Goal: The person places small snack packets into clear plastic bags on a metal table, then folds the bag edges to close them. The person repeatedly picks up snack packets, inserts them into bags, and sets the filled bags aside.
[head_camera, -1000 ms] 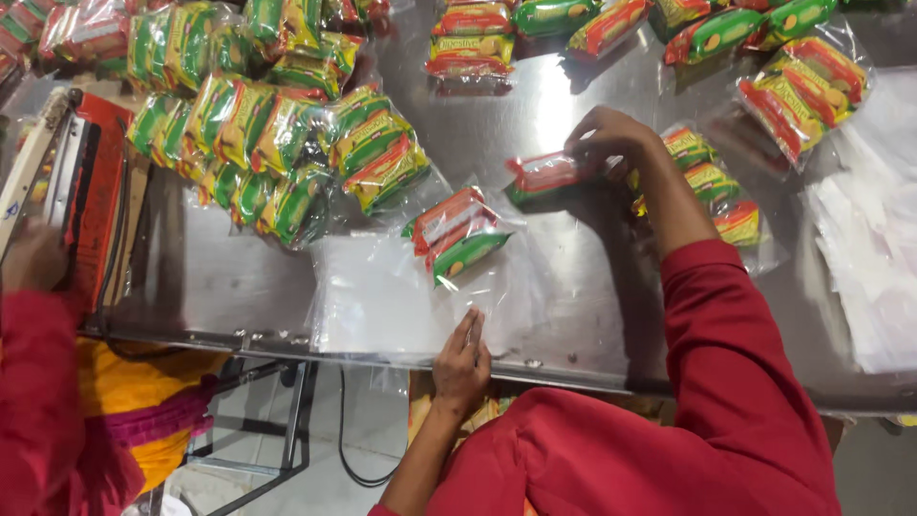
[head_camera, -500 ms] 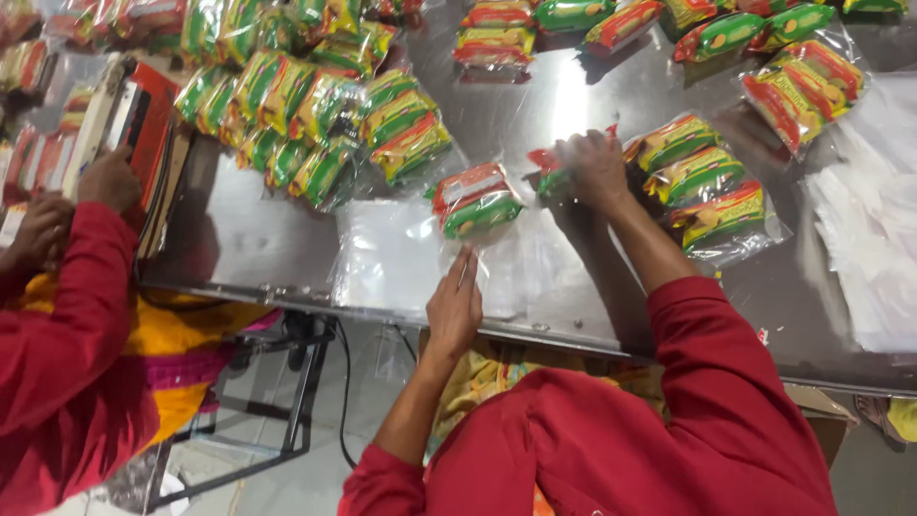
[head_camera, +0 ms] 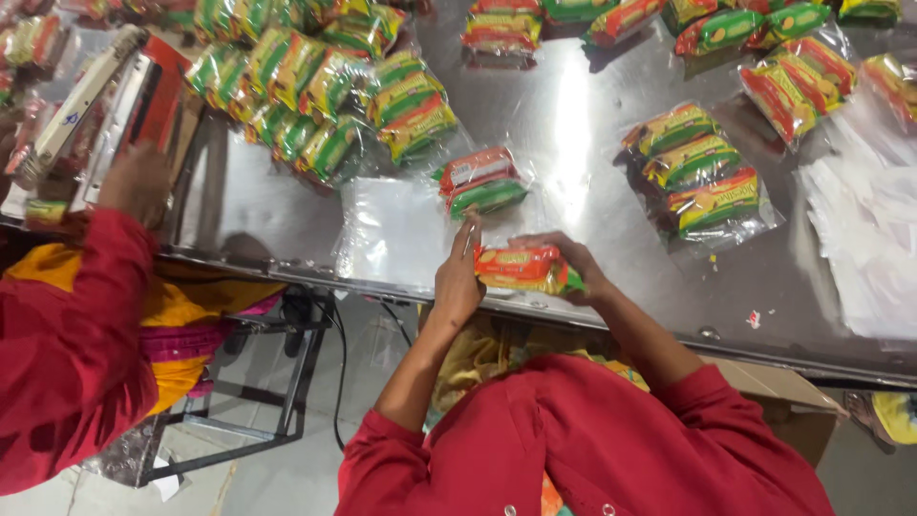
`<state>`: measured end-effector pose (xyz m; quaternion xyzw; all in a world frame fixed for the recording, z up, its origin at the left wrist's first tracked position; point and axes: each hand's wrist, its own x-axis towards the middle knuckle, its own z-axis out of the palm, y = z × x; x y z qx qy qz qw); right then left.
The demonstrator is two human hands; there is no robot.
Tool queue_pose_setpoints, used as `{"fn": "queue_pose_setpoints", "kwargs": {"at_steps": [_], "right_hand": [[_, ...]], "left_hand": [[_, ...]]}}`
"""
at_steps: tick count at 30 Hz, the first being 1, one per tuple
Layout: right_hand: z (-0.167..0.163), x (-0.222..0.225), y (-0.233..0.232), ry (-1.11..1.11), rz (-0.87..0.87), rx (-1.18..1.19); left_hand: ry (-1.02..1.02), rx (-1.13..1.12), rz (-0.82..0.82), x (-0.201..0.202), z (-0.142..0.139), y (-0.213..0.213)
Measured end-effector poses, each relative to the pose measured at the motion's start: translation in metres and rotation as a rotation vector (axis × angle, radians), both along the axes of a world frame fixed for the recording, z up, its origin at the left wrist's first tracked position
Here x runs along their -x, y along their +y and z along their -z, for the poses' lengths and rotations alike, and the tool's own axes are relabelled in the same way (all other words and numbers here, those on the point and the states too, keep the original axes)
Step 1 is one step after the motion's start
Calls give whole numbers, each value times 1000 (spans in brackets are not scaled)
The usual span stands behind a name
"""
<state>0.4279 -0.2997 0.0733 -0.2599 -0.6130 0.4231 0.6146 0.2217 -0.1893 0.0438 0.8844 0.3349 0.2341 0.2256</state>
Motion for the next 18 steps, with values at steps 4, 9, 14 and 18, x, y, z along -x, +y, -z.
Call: {"fn": "queue_pose_setpoints", "kwargs": {"at_steps": [4,9,14,18], "right_hand": [[16,5,-8,-260,204,-32],[1,15,-22,-359,330,80],[-16,31,-15,-1058,675,-228],[-18,42,-10,-1272,831,-77]], "left_hand": [[-86,83,-53,10,10,-5],[-20,83,-27,-2,17,-20],[-139,-8,60,-10,8,-39],[-345,-149,39,-8,2,-51]]}}
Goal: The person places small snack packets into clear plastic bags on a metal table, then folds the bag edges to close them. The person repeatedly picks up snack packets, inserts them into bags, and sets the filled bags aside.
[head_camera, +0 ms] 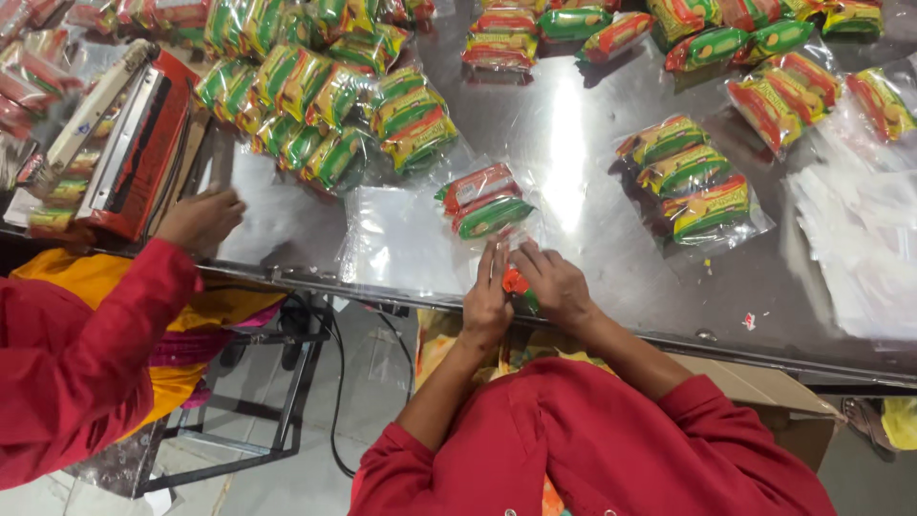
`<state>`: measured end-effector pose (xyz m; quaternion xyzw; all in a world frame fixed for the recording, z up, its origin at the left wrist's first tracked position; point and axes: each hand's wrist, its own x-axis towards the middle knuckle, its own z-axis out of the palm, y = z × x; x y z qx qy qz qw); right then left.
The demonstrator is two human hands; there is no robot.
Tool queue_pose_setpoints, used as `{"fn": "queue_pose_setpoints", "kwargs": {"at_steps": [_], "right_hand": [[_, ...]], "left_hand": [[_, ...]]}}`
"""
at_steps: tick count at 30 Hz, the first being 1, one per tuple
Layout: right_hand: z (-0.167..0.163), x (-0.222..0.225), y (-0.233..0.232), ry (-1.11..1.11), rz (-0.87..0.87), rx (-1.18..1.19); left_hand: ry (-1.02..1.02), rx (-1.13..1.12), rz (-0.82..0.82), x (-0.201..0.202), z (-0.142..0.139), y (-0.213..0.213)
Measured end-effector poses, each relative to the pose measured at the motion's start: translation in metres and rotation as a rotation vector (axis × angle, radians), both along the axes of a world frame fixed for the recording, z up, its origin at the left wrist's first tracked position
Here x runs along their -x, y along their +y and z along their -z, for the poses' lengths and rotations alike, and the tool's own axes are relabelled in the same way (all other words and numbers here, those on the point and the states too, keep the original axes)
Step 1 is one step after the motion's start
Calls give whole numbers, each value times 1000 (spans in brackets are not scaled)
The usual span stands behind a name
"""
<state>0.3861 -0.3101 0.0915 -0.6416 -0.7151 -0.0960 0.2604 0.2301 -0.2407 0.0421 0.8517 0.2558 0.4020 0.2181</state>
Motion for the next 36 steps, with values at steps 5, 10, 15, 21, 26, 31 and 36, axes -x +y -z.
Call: {"fn": "queue_pose_setpoints", "kwargs": {"at_steps": [5,10,15,21,26,31,36], "right_hand": [[4,-7,-12,368,-176,101],[8,-18,-17,538,-429,-48],[6,-6,-10,115,-177,-133],[-2,13,-31,-37,82,28],[8,-3,-31,271,-20,187],[25,-24,-41,835,-327,223],[34,-25,-46,1017,-479,168]], "left_hand": [[15,128,29,5,7,2],[-91,-18,132,16,11,7],[-22,3,121,17,2,-2],[-16,67,68,6,15,-13],[-12,122,112,-2,38,-21],[-108,146,170,-4,36,-21],[-77,56,71,2,15,-11]]}}
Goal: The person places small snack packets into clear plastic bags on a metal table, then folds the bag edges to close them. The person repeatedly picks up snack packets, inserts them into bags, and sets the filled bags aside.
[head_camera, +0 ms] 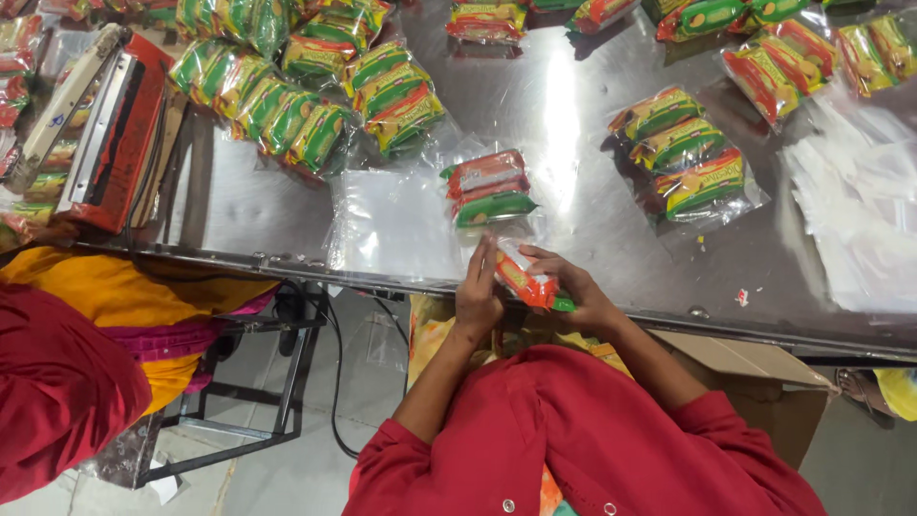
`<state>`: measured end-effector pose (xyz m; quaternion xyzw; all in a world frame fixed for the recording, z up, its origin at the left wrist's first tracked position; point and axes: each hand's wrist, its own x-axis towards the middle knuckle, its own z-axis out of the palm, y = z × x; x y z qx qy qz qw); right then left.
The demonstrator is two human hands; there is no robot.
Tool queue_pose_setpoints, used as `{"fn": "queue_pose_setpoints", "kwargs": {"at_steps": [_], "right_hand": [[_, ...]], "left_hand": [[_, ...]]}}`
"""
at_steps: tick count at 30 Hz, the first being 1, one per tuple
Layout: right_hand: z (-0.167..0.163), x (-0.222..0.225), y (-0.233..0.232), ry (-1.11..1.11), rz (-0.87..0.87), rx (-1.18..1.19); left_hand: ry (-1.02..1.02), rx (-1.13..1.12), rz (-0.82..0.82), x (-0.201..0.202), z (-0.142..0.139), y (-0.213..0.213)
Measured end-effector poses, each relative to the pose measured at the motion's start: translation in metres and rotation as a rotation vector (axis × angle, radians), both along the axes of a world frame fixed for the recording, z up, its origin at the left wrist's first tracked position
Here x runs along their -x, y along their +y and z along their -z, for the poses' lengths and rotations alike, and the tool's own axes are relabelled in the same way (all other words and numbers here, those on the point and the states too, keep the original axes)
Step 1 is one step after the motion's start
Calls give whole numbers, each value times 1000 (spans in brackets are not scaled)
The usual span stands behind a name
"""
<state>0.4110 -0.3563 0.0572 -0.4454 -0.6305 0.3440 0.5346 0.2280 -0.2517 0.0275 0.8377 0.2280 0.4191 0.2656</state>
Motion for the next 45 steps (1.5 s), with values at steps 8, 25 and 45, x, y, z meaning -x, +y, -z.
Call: {"fn": "queue_pose_setpoints", "kwargs": {"at_steps": [8,25,45], "right_hand": [[5,9,2,-624,348,-55],[35,10,12,-789,646,159],[-71,-45,35,-426,552,-225]], "left_hand": [[88,59,45,-2,-14,-16],[-72,-56,251,-18,6,-45],[102,-459,-145,0,-112,19]]}}
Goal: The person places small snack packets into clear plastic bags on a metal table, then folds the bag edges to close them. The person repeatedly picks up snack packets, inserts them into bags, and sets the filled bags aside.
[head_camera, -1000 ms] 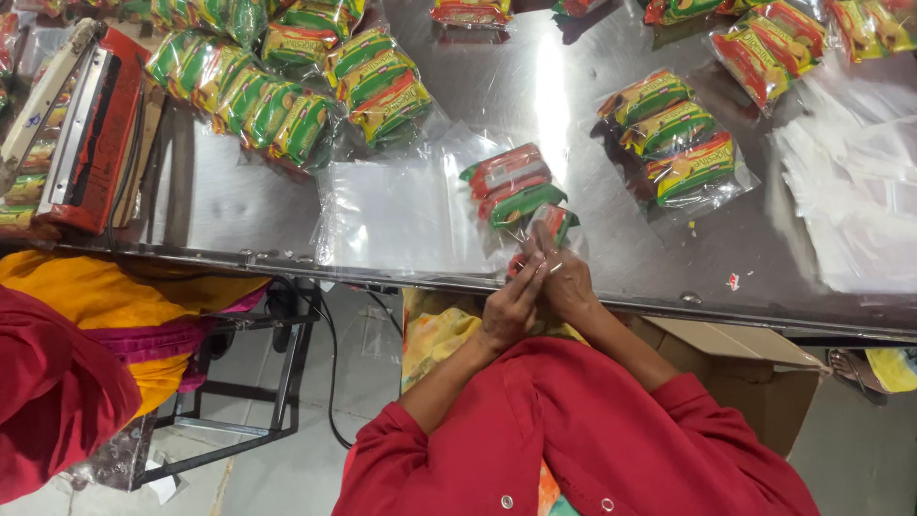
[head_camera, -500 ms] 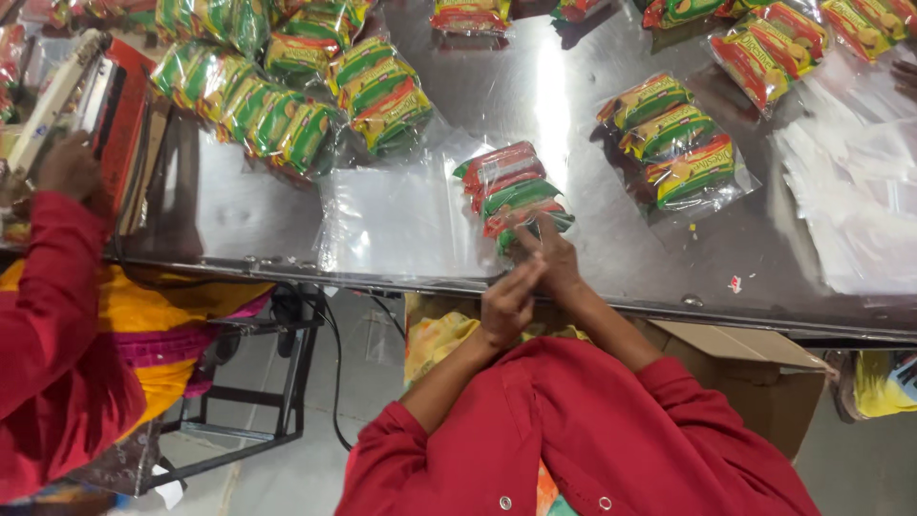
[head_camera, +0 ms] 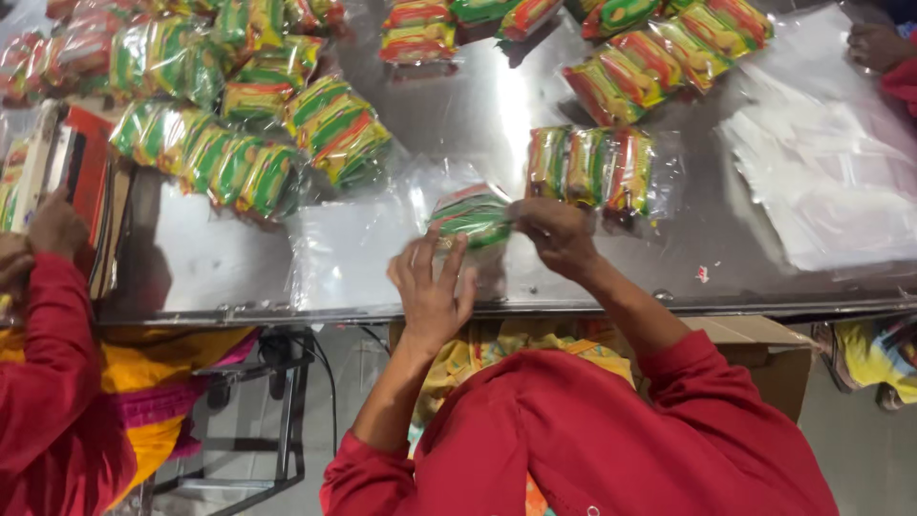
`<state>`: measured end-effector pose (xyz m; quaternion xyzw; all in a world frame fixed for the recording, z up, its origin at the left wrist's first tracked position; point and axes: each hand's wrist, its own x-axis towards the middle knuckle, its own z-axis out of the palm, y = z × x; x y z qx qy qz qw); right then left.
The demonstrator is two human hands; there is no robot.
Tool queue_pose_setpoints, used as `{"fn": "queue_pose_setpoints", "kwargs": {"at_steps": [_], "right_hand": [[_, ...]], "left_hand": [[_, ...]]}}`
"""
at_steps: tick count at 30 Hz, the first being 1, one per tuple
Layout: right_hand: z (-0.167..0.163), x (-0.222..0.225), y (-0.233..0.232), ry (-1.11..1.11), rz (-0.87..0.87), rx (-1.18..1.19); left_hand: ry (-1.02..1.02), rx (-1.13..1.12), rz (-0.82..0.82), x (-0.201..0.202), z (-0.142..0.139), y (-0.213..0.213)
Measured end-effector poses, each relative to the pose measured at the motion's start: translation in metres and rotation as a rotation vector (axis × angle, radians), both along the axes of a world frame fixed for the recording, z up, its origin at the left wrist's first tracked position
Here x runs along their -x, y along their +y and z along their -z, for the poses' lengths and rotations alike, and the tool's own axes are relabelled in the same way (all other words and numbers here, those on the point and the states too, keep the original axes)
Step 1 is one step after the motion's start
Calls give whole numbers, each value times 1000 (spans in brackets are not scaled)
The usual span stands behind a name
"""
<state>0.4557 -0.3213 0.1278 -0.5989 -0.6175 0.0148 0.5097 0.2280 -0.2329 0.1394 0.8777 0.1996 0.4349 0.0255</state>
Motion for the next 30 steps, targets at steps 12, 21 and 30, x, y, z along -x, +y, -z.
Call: {"fn": "queue_pose_setpoints", "kwargs": {"at_steps": [12,21,30], "right_hand": [[32,-63,-31,409,235,193],[83,-173,-117,452,683,548],[-28,-81,30,-221,-139,-39]], "left_hand": [[255,228,399,-38,6,48],[351,117,327,-58,-40,61],[711,387,245,-121,-63,50]]}}
